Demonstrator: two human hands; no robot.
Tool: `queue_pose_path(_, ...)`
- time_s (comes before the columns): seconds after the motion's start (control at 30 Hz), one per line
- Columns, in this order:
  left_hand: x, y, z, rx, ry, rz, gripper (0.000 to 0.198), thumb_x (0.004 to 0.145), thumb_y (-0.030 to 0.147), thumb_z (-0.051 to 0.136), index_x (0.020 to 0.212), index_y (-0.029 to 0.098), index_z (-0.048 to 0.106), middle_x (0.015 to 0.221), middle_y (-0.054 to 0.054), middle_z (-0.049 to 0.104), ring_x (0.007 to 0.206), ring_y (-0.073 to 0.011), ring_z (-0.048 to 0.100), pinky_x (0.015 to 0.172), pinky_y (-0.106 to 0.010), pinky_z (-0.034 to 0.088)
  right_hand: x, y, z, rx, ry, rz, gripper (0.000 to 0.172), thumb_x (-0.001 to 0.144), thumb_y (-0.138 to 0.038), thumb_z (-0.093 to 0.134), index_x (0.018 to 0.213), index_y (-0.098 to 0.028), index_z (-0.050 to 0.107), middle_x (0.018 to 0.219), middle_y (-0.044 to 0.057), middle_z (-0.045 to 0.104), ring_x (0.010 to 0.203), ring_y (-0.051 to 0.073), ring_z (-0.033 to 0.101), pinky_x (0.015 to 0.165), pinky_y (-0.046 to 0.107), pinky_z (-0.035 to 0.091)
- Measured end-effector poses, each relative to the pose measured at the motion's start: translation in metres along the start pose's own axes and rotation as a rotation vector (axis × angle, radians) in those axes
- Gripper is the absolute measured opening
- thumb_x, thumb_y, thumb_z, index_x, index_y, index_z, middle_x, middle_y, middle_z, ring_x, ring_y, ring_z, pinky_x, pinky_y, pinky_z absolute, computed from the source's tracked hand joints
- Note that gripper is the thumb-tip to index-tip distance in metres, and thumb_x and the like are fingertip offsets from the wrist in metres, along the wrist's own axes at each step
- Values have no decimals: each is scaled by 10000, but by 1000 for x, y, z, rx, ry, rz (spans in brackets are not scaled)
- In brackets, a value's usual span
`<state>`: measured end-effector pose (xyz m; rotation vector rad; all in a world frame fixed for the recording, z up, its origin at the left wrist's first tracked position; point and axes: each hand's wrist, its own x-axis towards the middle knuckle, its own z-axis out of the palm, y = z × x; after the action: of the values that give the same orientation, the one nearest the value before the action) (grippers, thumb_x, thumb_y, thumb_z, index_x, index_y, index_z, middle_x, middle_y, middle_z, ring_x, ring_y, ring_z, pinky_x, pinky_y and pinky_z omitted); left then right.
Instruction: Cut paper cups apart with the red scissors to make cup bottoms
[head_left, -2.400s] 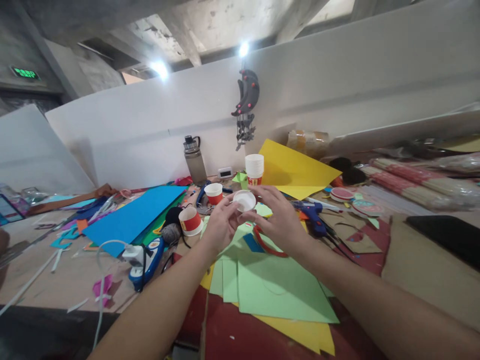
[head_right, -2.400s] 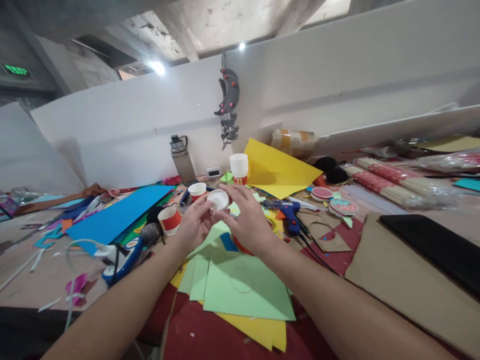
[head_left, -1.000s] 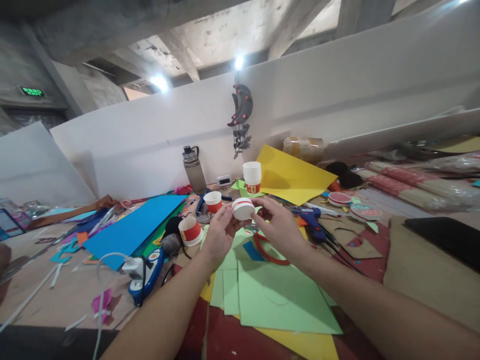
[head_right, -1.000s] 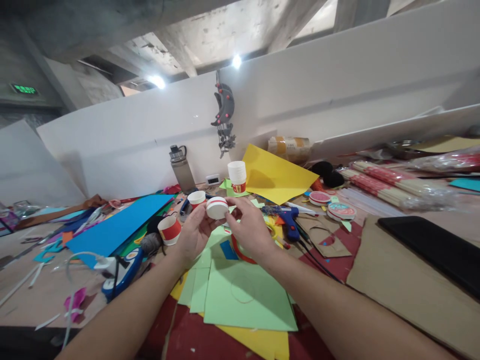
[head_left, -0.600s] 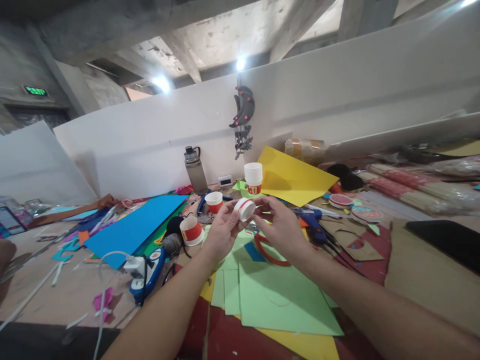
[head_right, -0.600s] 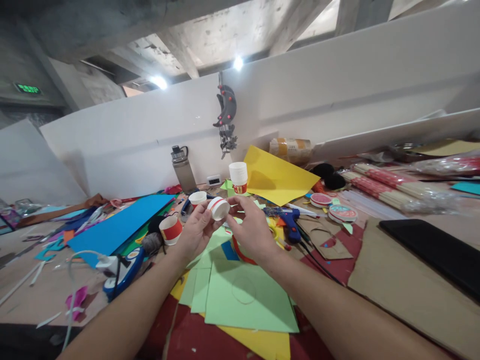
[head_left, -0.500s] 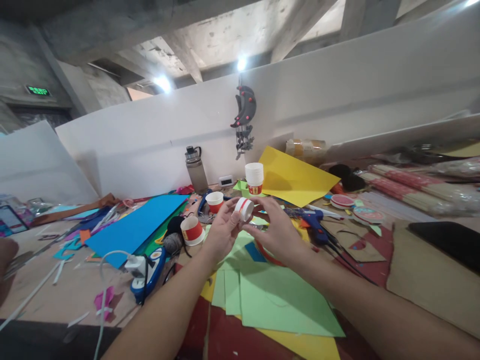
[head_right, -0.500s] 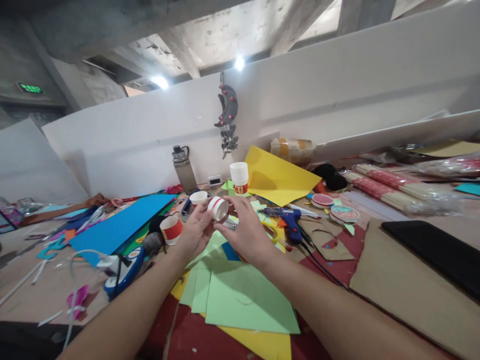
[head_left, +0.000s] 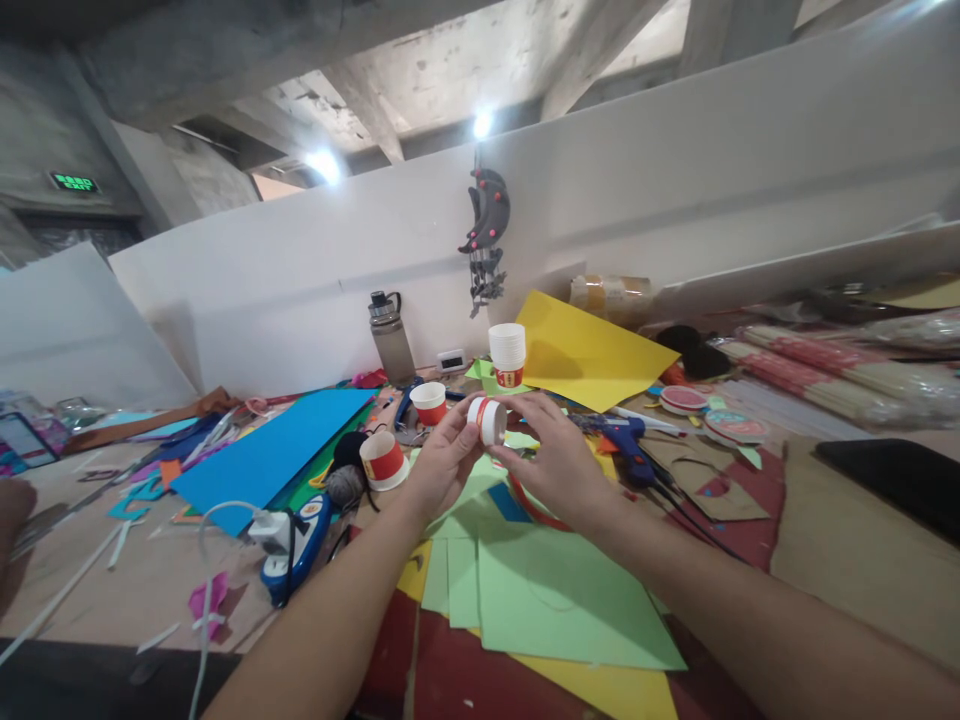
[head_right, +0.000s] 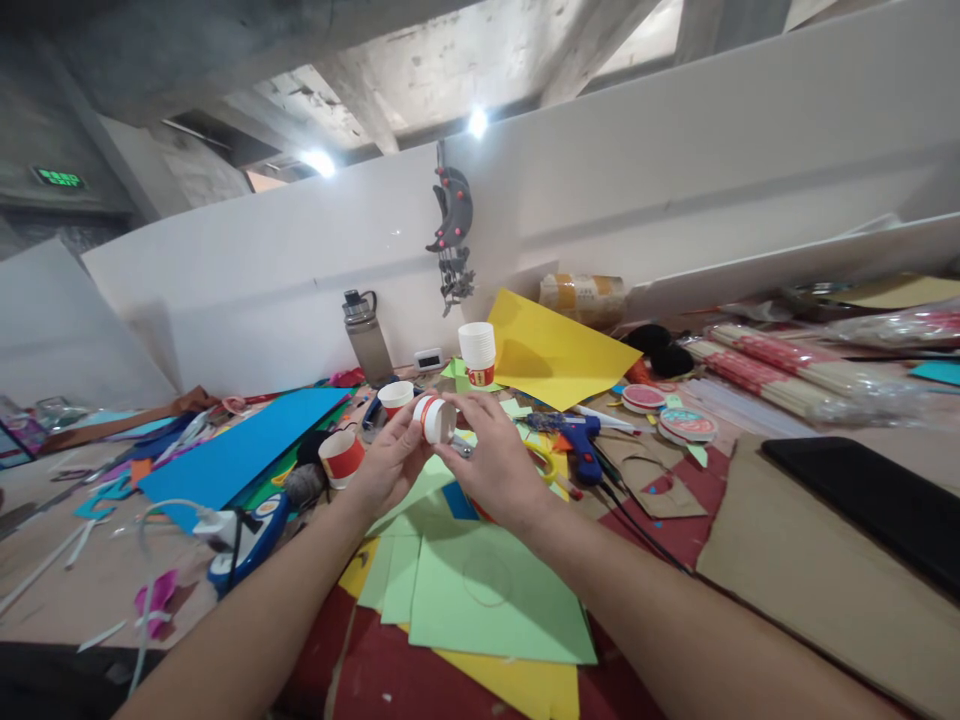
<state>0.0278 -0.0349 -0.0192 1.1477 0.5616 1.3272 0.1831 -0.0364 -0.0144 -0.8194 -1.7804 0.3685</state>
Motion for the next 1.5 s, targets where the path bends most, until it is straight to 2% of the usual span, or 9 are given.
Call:
queue_pose_path(0.33, 4, 1, -2, -6, 14, 49, 432, 771, 352, 676, 1166, 195, 603, 1159, -85, 623, 1017, -182, 578, 858, -285, 446, -1, 1, 1, 199, -13, 102, 442, 797, -278, 649, 1219, -218, 531, 1195, 100, 523, 967, 191, 609, 884, 381, 531)
queue_pose_path(0.57, 3, -1, -3, -1, 5, 47, 492, 700, 325, 745, 1156, 188, 621, 1158, -97, 630, 1026, -199, 580, 878, -289, 425, 0, 1, 1, 138, -34, 105, 412, 781, -242, 659, 1179, -203, 560, 1154, 101, 528, 914, 180, 603, 857, 377, 540)
queue_pose_path(0.73, 3, -1, -3, 45, -5, 53, 477, 730, 299, 720, 1185, 198, 619, 1156, -90, 641, 1039, -192, 575, 902, -288, 413, 0, 0, 0, 100, -36, 100, 423, 769, -223, 663, 1178, -206, 558, 1149, 101, 530, 900, 178, 601, 847, 374, 542)
queue_pose_path(0.9, 3, -2, -5, 84, 15, 45, 438, 775, 332, 671, 1187, 196, 618, 1183, -97, 631, 1039, -209, 587, 866, -302, 451, 3, -2, -3, 93, -41, 124, 388, 777, -252, 651, 1152, -190, 570, 1144, 115, 541, 946, 201, 603, 847, 381, 540)
queue_pose_path(1.07, 4, -3, -7, 149, 9, 56, 393, 802, 310, 643, 1179, 203, 620, 1168, -92, 637, 1023, -204, 593, 845, -300, 470, 3, -1, -3, 122, -69, 169, 455, 781, -265, 645, 1218, -205, 535, 1174, 119, 519, 867, 173, 615, 765, 355, 563)
queue_pose_path(1.23, 3, -2, -8, 189, -30, 64, 408, 822, 309, 618, 1216, 205, 599, 1218, -97, 611, 1054, -214, 579, 888, -329, 457, 1, 5, -2, 113, -113, 136, 508, 798, -257, 631, 1291, -273, 506, 1126, 83, 518, 838, 164, 613, 773, 366, 559)
queue_pose_path(1.5, 4, -5, -10, 212, -27, 67, 424, 813, 316, 624, 1227, 226, 595, 1238, -82, 602, 1083, -215, 561, 912, -331, 443, 2, 10, -3, -58, -128, -2, 542, 829, -235, 593, 1348, -306, 452, 1089, 84, 527, 993, 224, 573, 887, 430, 502)
